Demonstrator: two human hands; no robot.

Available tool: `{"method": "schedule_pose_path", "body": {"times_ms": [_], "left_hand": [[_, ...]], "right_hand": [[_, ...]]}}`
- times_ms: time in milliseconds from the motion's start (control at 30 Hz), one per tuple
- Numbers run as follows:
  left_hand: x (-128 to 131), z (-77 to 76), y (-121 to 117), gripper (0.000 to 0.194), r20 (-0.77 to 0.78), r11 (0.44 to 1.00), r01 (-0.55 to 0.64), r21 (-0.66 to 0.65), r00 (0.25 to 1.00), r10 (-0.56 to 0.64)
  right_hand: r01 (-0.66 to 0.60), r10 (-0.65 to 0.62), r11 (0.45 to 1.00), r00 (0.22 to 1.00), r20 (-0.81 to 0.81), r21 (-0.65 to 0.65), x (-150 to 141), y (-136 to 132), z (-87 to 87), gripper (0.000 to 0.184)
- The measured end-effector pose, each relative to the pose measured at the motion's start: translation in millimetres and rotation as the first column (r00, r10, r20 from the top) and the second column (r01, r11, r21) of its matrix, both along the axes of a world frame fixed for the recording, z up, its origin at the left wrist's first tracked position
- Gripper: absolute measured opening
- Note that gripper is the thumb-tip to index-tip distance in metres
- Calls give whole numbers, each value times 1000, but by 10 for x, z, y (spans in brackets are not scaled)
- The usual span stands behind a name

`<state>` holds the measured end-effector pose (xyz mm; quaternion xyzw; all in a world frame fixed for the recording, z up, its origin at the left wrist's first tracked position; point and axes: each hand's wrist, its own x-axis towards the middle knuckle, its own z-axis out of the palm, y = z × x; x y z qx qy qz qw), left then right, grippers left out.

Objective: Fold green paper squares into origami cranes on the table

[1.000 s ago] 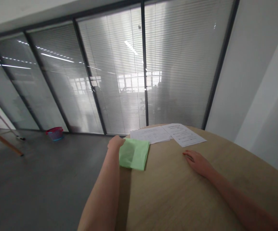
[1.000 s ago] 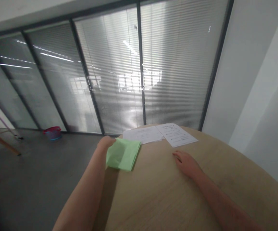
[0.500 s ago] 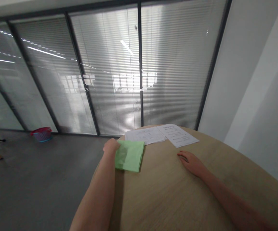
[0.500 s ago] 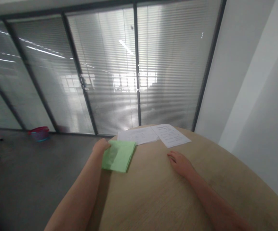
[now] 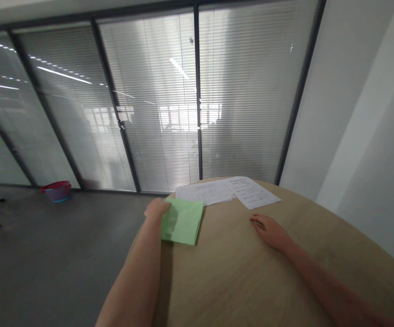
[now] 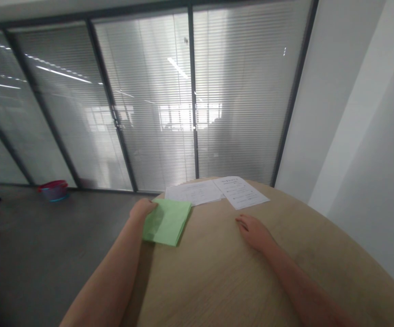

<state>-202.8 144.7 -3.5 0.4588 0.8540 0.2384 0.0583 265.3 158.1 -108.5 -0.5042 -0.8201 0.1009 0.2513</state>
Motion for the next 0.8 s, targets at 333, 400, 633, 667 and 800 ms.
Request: {"method": "schedule_pose_path", "body": {"times_ms": [333,400,633,667,800], "left_hand": [[6,89,16,31,-1,999,-35,-24,999,35],[30,155,12,31,-12,1000,-21,4,1000,22],[183,628,-46,31,-47,982,63,179,997,-55],[226,722,-62,31,-51,974,76,216,996,-67],[495,1046,-161,36,-23,928,141,345,990,-142]], "right_hand": [[-6,6,1000,1000,-21,11,-10,-10,10,39],[0,0,1000,1000,-24,9,-14,-12,7,39],[-1,1,1000,998,-61,-2,-49,-36,73,37],[0,0,1000,997,-74,-3,-54,-43,85,36],[11,-13,1000,989,-149,-11,-85,-78,94,32]]}}
